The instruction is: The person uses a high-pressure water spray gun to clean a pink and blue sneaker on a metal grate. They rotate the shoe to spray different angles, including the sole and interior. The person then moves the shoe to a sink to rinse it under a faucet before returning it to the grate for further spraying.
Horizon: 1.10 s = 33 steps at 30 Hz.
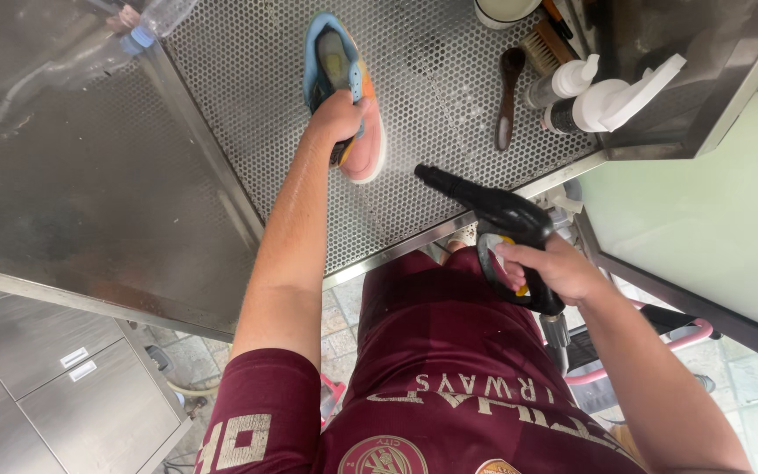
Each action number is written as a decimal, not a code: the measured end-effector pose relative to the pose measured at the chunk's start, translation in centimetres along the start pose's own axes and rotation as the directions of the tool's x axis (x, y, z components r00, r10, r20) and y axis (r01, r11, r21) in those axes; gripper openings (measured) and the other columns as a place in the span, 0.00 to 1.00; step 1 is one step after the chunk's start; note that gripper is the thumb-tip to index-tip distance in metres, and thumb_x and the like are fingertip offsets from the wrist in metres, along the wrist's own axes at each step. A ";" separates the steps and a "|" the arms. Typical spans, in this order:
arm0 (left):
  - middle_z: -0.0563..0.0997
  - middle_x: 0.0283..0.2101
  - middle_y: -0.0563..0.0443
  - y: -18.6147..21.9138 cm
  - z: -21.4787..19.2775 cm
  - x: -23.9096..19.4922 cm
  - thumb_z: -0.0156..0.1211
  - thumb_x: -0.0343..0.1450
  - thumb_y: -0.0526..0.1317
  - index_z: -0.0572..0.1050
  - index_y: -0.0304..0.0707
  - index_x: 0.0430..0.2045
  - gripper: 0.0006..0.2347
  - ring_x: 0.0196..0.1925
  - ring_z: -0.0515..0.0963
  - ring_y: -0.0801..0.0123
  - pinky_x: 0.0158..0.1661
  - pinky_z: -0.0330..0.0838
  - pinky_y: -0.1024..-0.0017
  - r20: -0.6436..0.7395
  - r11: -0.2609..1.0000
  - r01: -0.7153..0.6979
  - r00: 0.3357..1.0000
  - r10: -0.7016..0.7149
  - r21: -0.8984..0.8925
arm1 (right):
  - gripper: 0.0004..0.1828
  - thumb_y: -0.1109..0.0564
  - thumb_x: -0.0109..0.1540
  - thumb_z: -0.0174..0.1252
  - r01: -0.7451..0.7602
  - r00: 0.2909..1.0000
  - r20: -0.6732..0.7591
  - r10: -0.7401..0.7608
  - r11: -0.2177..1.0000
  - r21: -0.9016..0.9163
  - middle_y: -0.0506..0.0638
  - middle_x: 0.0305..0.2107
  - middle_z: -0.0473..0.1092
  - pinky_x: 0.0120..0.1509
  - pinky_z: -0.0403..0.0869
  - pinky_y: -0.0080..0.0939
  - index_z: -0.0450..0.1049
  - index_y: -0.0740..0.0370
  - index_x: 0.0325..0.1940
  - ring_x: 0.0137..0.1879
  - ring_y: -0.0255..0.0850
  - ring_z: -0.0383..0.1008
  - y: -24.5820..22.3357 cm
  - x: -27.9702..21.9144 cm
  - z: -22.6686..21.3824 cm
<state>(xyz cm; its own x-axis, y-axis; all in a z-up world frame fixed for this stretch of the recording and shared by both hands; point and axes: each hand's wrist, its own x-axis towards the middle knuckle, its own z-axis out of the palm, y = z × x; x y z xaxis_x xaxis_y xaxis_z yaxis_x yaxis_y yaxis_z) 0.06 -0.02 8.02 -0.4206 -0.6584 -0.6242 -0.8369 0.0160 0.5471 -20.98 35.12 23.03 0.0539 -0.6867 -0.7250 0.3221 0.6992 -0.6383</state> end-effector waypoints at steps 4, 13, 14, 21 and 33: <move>0.78 0.55 0.31 0.7 -0.4 -0.5 0.48 0.77 0.50 0.71 0.27 0.54 0.21 0.58 0.78 0.45 0.58 0.69 0.55 0.004 0.997 0.016 1.000 -0.016 0.070 | 0.15 0.55 0.62 0.61 0.030 1.000 -0.002 -0.030 1.000 -0.005 0.47 0.15 0.64 0.30 0.69 0.41 0.67 0.62 0.25 0.23 0.39 0.67 -1.1 -0.3 0.4; 0.76 0.58 0.32 1.4 -0.6 -1.1 0.46 0.77 0.50 0.70 0.27 0.56 0.22 0.60 0.76 0.47 0.59 0.69 0.55 0.012 0.997 0.055 0.998 -0.056 0.053 | 0.13 0.56 0.62 0.61 0.051 0.997 0.056 -0.051 0.999 0.003 0.46 0.16 0.63 0.27 0.66 0.39 0.67 0.62 0.26 0.22 0.37 0.66 -1.5 -0.3 0.8; 0.76 0.58 0.32 1.4 -0.6 -1.1 0.46 0.77 0.50 0.70 0.27 0.56 0.22 0.60 0.77 0.47 0.59 0.69 0.55 0.014 0.997 0.055 0.998 -0.056 0.052 | 0.12 0.56 0.61 0.61 0.053 0.998 0.035 -0.053 0.999 0.012 0.46 0.16 0.63 0.27 0.65 0.39 0.68 0.62 0.27 0.22 0.37 0.66 -1.4 -0.2 0.7; 0.76 0.58 0.33 0.7 -0.3 -0.3 0.47 0.77 0.51 0.70 0.28 0.57 0.22 0.60 0.77 0.46 0.59 0.69 0.55 0.012 0.995 0.065 0.998 -0.066 0.073 | 0.17 0.54 0.63 0.63 0.072 0.994 0.090 -0.068 0.996 -0.049 0.48 0.17 0.65 0.31 0.69 0.40 0.66 0.65 0.26 0.24 0.39 0.68 -0.3 0.2 0.0; 0.79 0.52 0.36 0.2 0.2 -2.7 0.65 0.68 0.46 0.71 0.28 0.54 0.24 0.53 0.78 0.54 0.53 0.70 0.61 -0.241 0.877 -0.444 0.885 0.398 -0.184 | 0.12 0.51 0.62 0.58 0.044 0.993 0.099 -0.068 0.972 0.229 0.52 0.25 0.69 0.40 0.74 0.45 0.72 0.64 0.37 0.35 0.45 0.74 0.4 -0.2 -4.0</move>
<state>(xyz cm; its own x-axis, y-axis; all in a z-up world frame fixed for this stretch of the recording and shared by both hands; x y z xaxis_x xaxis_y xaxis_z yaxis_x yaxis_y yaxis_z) 0.96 1.92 9.67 -0.6209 -0.7578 -0.2007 -0.4828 0.1680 0.8595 -24.61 36.37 21.90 0.1254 -0.7492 -0.6504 0.5318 0.6042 -0.5935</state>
